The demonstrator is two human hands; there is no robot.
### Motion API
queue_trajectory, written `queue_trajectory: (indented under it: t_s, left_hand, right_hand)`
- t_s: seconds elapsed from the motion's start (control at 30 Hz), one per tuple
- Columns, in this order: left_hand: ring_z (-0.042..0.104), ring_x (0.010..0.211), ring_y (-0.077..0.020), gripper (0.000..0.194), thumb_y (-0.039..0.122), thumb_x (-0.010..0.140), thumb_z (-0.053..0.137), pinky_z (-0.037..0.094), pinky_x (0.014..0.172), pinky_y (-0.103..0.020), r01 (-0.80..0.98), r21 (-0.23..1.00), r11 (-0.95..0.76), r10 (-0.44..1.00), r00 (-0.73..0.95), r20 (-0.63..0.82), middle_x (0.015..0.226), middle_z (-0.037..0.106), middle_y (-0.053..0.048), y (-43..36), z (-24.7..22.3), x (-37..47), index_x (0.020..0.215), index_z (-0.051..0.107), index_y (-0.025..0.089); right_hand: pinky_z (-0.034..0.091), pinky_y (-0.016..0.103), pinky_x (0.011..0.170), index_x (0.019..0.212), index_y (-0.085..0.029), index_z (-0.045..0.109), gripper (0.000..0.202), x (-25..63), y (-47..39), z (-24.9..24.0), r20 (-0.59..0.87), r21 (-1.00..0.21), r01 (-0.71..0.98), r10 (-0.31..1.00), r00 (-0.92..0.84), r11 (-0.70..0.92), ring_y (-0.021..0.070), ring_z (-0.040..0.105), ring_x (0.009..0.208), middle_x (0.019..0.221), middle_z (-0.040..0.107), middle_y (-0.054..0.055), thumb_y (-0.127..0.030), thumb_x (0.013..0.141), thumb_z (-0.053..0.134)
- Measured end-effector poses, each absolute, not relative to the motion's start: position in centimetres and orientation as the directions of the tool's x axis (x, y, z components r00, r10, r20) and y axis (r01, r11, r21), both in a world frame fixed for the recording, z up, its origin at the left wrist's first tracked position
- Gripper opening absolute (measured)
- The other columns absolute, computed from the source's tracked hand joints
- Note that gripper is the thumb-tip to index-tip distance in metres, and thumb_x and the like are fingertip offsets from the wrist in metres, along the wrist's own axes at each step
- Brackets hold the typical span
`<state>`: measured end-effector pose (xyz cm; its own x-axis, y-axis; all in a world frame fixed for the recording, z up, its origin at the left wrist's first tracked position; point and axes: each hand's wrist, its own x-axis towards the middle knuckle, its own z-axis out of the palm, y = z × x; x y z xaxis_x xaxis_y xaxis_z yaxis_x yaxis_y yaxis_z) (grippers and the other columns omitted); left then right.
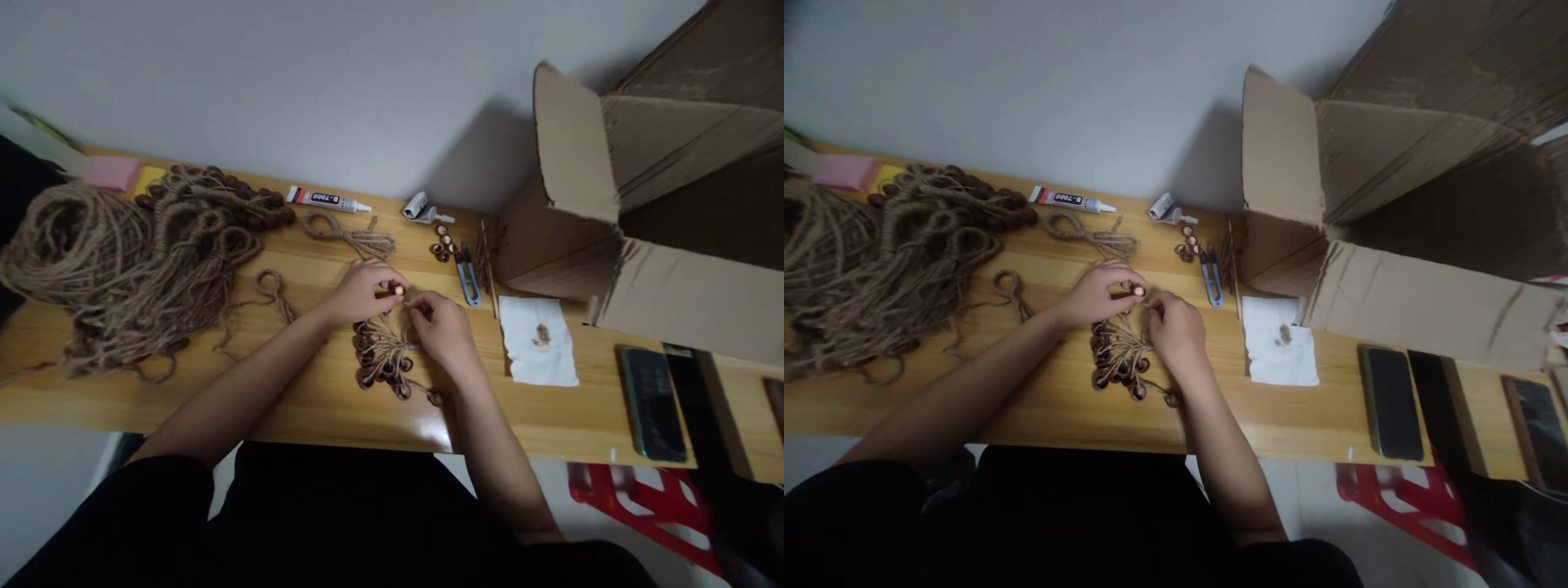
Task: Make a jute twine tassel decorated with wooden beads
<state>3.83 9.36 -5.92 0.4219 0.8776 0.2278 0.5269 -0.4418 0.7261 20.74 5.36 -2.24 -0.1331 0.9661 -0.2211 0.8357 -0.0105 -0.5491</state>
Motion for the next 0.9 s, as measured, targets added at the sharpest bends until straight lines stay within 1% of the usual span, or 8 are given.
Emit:
queue_trajectory:
  t_s: [0.17, 0.4, 0.63, 0.9]
  left_hand:
    - [0.061, 0.078, -0.0168, 0.017, 0.021, 0.074, 0.062, 0.045, 0.076, -0.030, 0.541, 0.705, -0.459, 0.870, 0.433, 0.234, 0.082, 0.071, -0.003, 9.43, -6.00, 3.84, 0.088, 0.072, 0.020]
    - [0.062, 0.086, -0.0185, 0.017, 0.023, 0.075, 0.064, 0.043, 0.083, -0.033, 0.561, 0.698, -0.445, 0.868, 0.461, 0.183, 0.089, 0.073, -0.003, 9.44, -5.68, 3.80, 0.090, 0.071, 0.021]
    - [0.061, 0.090, -0.0194, 0.017, 0.026, 0.075, 0.065, 0.041, 0.084, -0.034, 0.576, 0.688, -0.442, 0.862, 0.485, 0.149, 0.090, 0.073, -0.002, 9.38, -5.23, 3.77, 0.090, 0.072, 0.022]
    - [0.058, 0.094, -0.0201, 0.020, 0.032, 0.073, 0.068, 0.037, 0.086, -0.034, 0.595, 0.667, -0.449, 0.846, 0.523, 0.103, 0.094, 0.072, -0.002, 9.34, -5.14, 3.58, 0.091, 0.074, 0.025]
  right_hand:
    - [0.042, 0.029, 0.071, 0.090, -0.018, 0.069, 0.020, 20.69, 5.36, -2.34, -0.208, -0.564, 0.826, 0.968, -0.142, 0.000, 0.0208, 0.064, 0.080, 0.088, 0.073, 0.007, -0.017, 0.082, 0.051]
    - [0.042, 0.029, 0.069, 0.087, -0.019, 0.069, 0.017, 20.69, 5.42, -2.34, -0.152, -0.611, 0.792, 0.983, -0.107, -0.008, 0.0198, 0.063, 0.077, 0.085, 0.072, 0.006, -0.019, 0.082, 0.052]
    - [0.041, 0.029, 0.067, 0.086, -0.019, 0.069, 0.017, 20.62, 5.35, -2.14, -0.165, -0.609, 0.793, 0.981, -0.102, -0.020, 0.0200, 0.062, 0.074, 0.082, 0.072, 0.006, -0.019, 0.081, 0.053]
    - [0.040, 0.029, 0.063, 0.084, -0.021, 0.068, 0.014, 20.70, 5.28, -2.69, -0.153, -0.633, 0.774, 0.982, -0.108, -0.013, 0.0189, 0.062, 0.070, 0.077, 0.071, 0.003, -0.021, 0.078, 0.055]
